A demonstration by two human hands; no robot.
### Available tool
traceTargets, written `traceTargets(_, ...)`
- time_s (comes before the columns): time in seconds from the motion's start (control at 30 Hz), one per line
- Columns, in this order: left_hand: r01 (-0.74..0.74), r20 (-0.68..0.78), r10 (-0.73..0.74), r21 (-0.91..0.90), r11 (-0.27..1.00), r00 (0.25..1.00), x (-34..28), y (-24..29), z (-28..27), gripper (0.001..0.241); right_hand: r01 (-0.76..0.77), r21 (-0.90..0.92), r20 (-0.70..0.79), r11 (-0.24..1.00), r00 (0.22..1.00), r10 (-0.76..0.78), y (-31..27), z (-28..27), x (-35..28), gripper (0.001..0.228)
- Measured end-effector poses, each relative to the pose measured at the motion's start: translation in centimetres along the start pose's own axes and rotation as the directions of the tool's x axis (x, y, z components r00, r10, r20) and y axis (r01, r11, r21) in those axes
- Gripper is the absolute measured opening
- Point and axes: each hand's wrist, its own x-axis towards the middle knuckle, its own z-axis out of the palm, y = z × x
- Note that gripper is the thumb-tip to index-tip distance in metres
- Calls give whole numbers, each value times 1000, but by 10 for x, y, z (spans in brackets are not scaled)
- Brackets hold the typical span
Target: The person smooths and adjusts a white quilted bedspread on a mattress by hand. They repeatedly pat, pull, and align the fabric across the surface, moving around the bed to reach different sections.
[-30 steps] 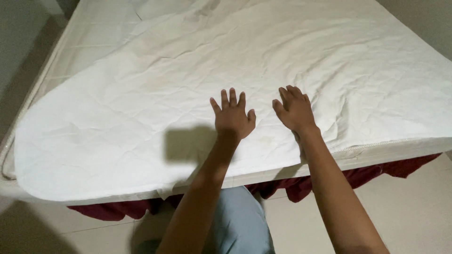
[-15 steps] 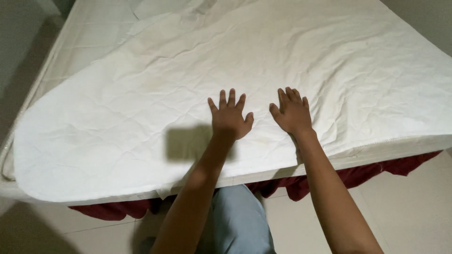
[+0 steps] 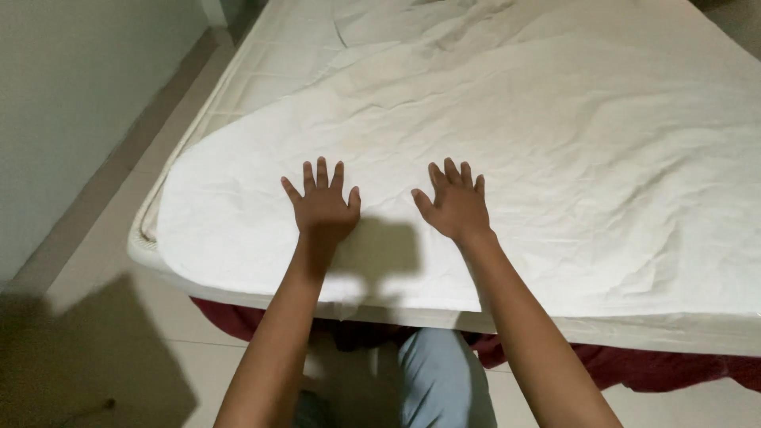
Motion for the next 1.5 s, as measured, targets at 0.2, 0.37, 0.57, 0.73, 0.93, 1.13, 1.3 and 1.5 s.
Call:
traceTargets(0.2,-10,-150,12,9,1000,989,-10,-16,-5,63,36,-48,56,998,998,-33,-34,10,12,81)
traceTargets(0.37,-27,-196,29,14,1000,980,-3,-15,0,60,11,-61,66,998,998,-7,-34,11,18,83)
traceTargets(0.57,-14,-157,8,-39,999,988,-4,-16,-3,63,17,-67,43,998,999,-14,-30,15,14,83)
traceTargets(0.73,-23,-167,16,-35,999,986,-7,-19,0,62,23,-37,26,999,999,-22,-31,13,9,82)
traceTargets(0.93,-35,-224,27,-28,999,974,-9,-18,3,60,15,-45,31,999,999,-14,-32,15,11,82)
traceTargets(1.13,-54,-239,50,-12,998,970,-5,-21,7,59,15,-63,22,998,1000,-14,-33,14,14,81)
traceTargets(1.3,-61,-258,57,-7,998,964,-11,-17,0,60,47,-23,-30,999,998,-48,-28,16,6,78)
traceTargets(1.5,-50,-281,45,-13,999,959,-23,-9,-11,58,78,10,-79,997,994,-77,-24,23,5,73)
